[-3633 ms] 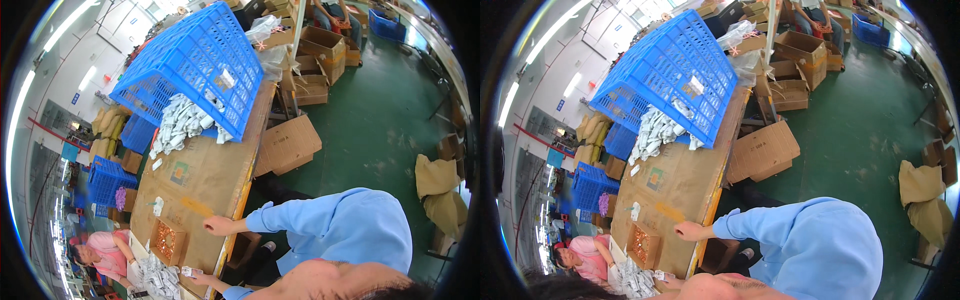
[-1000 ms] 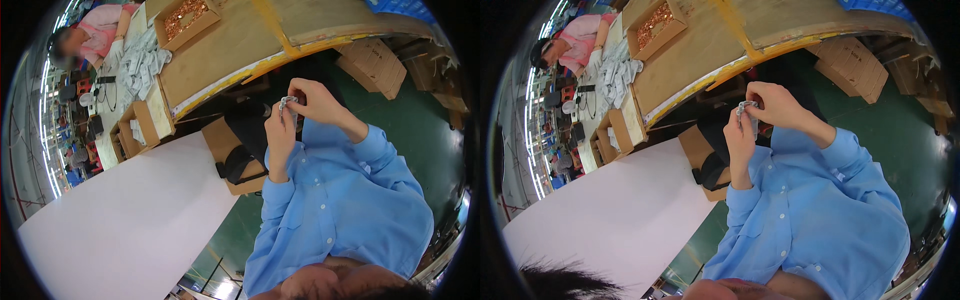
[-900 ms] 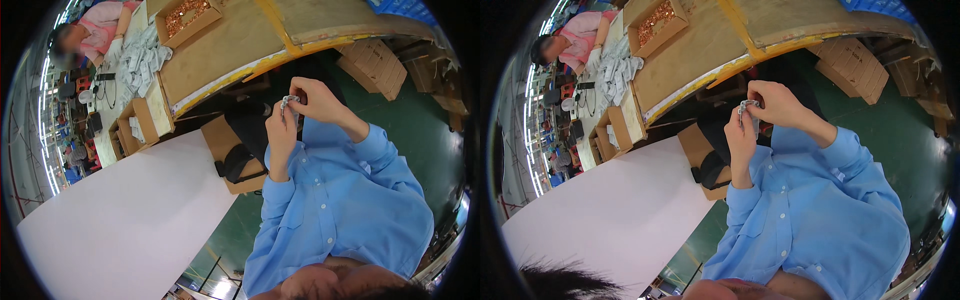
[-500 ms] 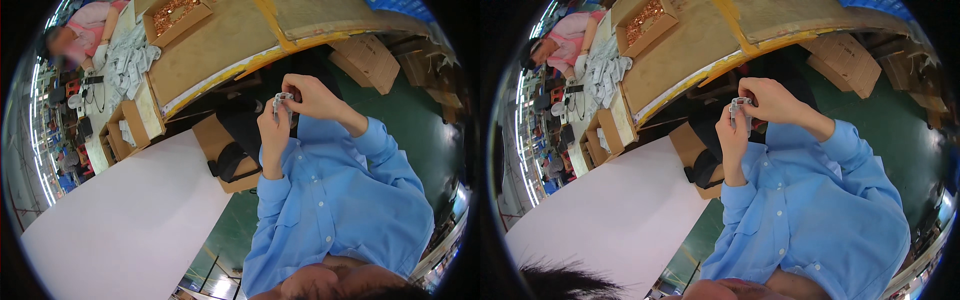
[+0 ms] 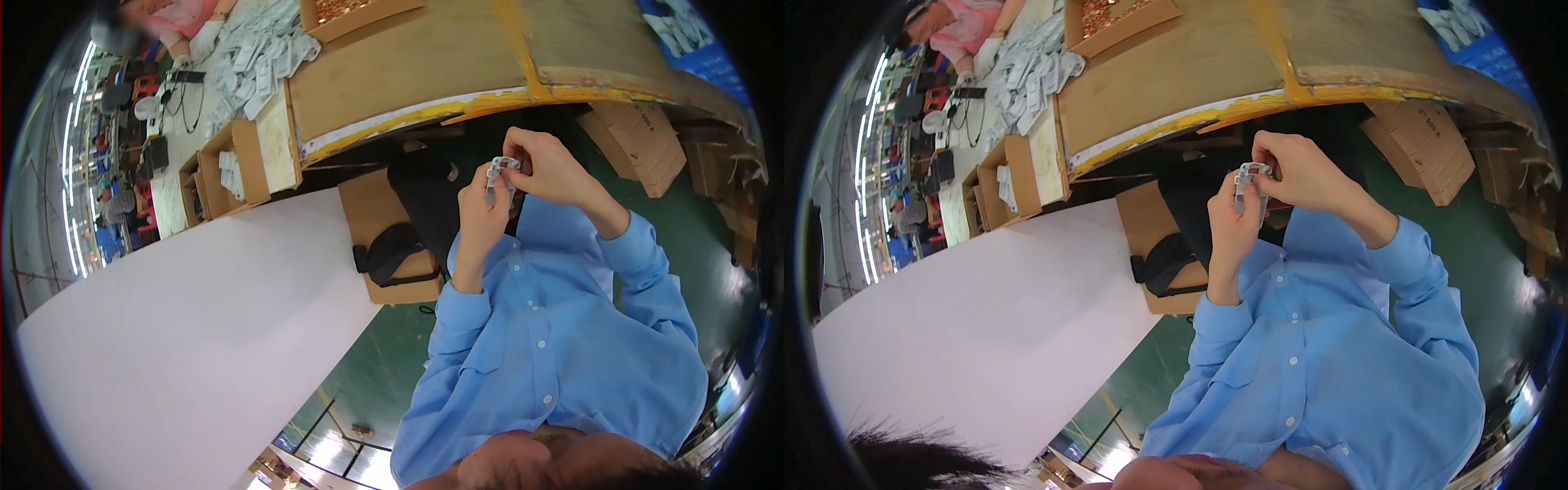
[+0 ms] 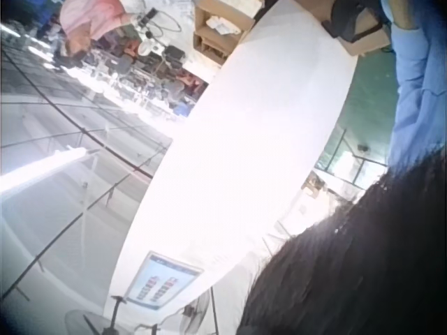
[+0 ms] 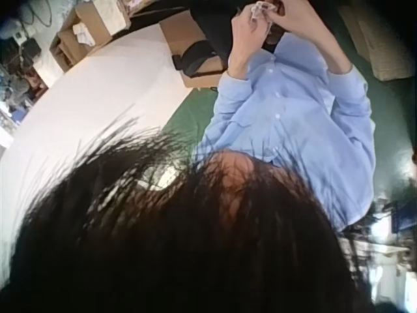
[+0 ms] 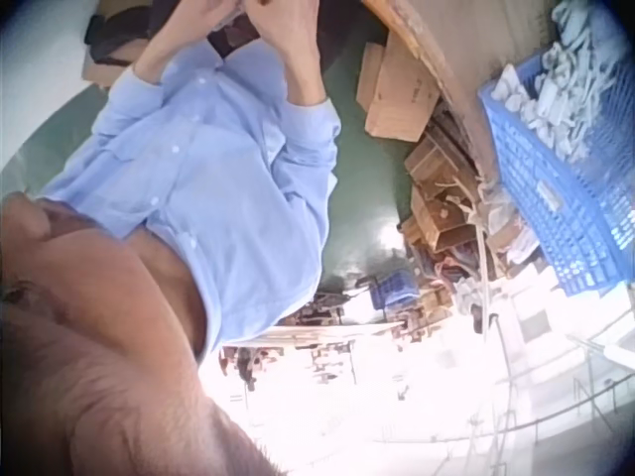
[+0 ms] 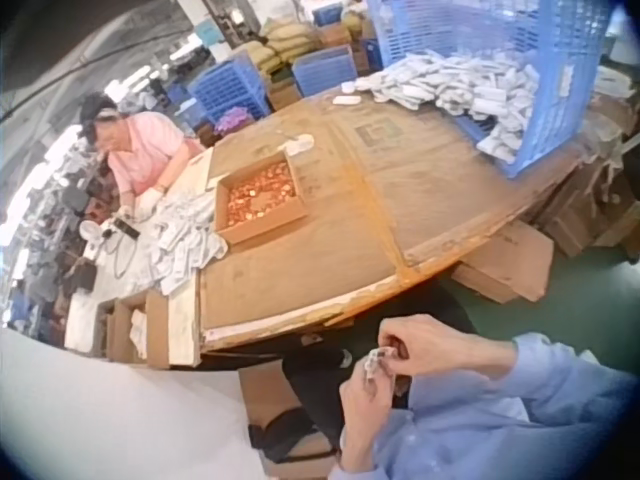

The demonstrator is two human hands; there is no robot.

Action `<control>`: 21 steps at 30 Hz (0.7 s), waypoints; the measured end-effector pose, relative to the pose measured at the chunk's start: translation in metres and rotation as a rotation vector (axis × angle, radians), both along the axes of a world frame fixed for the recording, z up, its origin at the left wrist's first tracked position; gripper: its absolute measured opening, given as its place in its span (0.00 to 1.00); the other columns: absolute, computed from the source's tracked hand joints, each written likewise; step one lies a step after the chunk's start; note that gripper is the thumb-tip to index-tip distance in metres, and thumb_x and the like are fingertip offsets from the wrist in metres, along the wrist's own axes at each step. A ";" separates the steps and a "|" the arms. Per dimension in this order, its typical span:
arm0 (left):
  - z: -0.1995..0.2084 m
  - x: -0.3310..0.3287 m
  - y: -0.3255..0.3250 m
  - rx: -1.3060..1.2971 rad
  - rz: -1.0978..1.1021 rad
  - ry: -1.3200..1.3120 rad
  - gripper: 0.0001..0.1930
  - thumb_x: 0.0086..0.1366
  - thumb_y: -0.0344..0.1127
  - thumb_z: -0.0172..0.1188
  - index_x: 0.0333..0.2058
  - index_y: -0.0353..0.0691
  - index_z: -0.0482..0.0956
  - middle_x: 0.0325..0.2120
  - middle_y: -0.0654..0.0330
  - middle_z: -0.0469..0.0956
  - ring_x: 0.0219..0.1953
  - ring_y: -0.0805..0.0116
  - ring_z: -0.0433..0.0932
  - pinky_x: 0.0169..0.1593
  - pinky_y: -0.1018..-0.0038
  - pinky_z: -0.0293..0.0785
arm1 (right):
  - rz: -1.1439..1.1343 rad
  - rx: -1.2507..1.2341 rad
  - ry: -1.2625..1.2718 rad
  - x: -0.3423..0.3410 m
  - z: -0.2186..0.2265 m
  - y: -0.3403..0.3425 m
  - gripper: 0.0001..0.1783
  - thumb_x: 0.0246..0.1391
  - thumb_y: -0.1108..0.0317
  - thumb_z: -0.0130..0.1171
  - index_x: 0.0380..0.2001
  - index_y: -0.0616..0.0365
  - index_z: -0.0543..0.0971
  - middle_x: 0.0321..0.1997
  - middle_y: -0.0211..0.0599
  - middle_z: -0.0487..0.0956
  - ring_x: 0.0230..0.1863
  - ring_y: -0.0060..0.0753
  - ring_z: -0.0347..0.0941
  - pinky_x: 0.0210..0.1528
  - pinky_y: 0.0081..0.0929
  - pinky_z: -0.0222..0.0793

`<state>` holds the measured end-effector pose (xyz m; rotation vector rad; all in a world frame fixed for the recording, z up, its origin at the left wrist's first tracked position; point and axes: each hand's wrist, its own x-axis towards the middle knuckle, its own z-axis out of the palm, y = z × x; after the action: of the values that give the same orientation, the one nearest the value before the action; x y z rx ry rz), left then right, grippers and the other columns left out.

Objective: Assembling small metal components into a plastic electronic housing at a factory workbench.

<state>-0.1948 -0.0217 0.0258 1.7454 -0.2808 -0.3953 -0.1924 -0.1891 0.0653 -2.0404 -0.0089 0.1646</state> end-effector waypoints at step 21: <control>0.023 0.284 0.131 0.049 0.581 -0.285 0.18 0.62 0.39 0.65 0.43 0.30 0.74 0.21 0.64 0.73 0.18 0.81 0.68 0.20 0.81 0.61 | -0.500 0.118 -0.305 0.105 -0.070 -0.039 0.08 0.53 0.67 0.62 0.29 0.61 0.77 0.20 0.31 0.75 0.21 0.20 0.69 0.27 0.22 0.66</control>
<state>0.0890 0.1088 0.0490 1.8381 0.0428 0.2704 -0.0875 -0.2277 -0.0049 -1.8696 0.2921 -0.4487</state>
